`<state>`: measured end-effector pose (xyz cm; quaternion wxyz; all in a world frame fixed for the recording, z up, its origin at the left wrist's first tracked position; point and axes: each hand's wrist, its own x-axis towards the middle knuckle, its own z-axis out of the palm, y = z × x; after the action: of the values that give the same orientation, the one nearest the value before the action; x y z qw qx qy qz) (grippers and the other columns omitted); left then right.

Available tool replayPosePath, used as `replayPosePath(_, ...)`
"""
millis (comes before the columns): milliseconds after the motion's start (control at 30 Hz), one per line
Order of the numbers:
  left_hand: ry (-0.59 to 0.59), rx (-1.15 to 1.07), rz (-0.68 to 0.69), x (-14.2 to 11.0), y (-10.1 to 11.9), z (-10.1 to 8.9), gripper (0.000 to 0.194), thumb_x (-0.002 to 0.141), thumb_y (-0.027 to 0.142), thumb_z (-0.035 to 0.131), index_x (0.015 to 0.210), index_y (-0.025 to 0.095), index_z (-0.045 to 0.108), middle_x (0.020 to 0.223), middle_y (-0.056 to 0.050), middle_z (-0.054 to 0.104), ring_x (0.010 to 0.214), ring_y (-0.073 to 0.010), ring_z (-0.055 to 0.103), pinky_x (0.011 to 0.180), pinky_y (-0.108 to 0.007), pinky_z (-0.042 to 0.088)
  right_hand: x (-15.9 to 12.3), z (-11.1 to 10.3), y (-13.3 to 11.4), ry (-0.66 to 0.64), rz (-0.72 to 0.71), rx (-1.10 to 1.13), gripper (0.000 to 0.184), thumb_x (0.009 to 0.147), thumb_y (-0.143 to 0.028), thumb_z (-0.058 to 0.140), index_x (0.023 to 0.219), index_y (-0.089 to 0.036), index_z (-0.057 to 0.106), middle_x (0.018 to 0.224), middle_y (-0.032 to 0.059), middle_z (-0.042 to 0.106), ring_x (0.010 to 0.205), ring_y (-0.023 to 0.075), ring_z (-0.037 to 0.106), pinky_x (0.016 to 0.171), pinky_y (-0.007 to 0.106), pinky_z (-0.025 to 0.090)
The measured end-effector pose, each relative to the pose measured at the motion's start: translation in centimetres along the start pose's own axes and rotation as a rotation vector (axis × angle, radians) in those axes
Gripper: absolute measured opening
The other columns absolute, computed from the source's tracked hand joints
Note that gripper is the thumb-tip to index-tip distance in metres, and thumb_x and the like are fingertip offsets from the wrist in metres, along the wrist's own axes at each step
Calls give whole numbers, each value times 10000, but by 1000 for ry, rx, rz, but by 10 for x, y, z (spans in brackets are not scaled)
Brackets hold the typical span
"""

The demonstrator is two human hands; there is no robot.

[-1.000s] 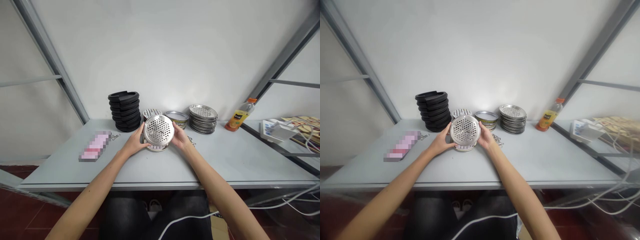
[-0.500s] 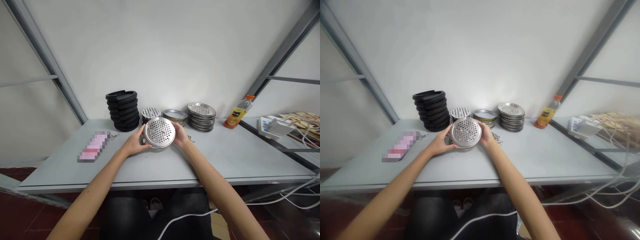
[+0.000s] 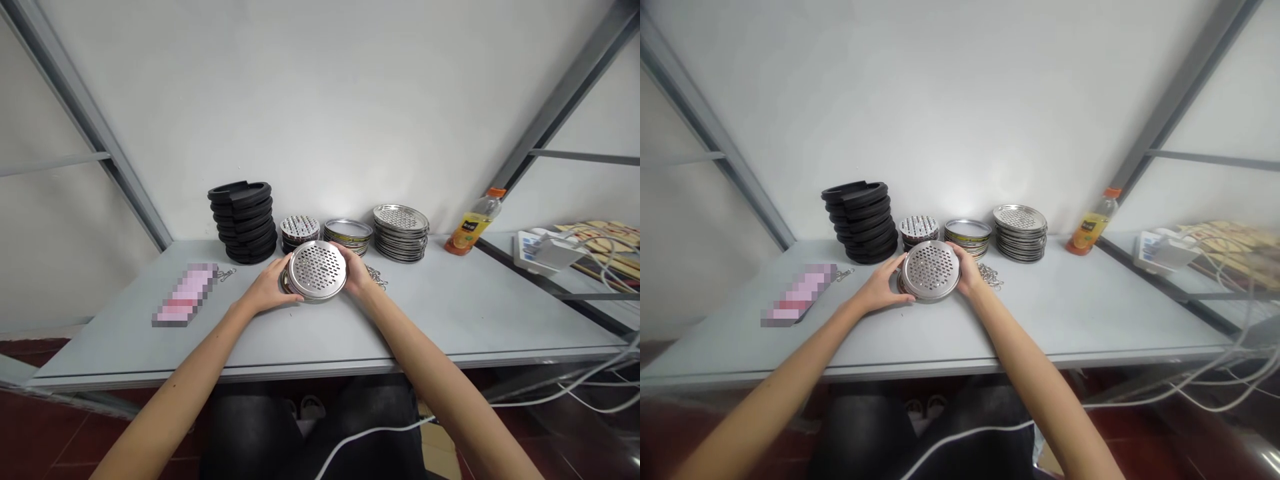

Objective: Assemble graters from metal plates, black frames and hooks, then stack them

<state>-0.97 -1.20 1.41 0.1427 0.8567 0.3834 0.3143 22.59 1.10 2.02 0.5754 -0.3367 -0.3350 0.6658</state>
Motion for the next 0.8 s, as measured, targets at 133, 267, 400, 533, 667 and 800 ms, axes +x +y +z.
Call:
replayPosePath(133,-6,27,-37,0,-1,-1,1024,636,531,783,1469,215,280,1428,-131,437,1321,-335,394,1100,-479,337,3,-2,3,84,-122,-102,263,721,-304,588,963,-241,670,916,-6,724,920,209,629,857,344,490)
replayPosePath(267,16,17,-57,1,-3,0,1024,616,533,794,1461,231,301,1372,-121,485,1262,-327,460,1057,-461,391,5,-5,5,87,-161,-156,269,708,-307,583,948,-242,685,971,-9,718,968,210,611,866,333,480)
replayPosePath(400,29,11,-60,1,-4,0,1014,613,568,782,1452,232,323,1331,-113,513,1203,-311,508,1013,-435,435,8,-6,8,103,-206,-208,250,712,-368,607,908,-242,698,993,-1,713,1007,214,601,906,338,463)
replayPosePath(533,39,15,-58,1,-5,1,1000,604,594,775,1432,215,361,1320,-112,533,1184,-306,522,999,-424,449,9,-6,10,122,-242,-309,245,710,-403,634,892,-252,698,996,5,704,1034,216,588,946,359,436)
replayPosePath(667,36,19,-60,0,-6,0,986,603,605,768,1420,209,383,1352,-115,522,1215,-316,502,1016,-437,434,3,-6,10,126,-377,-524,274,703,-410,668,936,-267,686,1024,18,687,1057,242,559,1031,414,351)
replayPosePath(800,20,27,-39,0,-5,-2,979,605,615,762,1411,196,397,1366,-121,520,1229,-319,500,1043,-439,410,-3,-6,12,114,-479,-771,350,726,-419,661,1043,-270,648,1095,37,663,1060,264,552,1038,432,331)
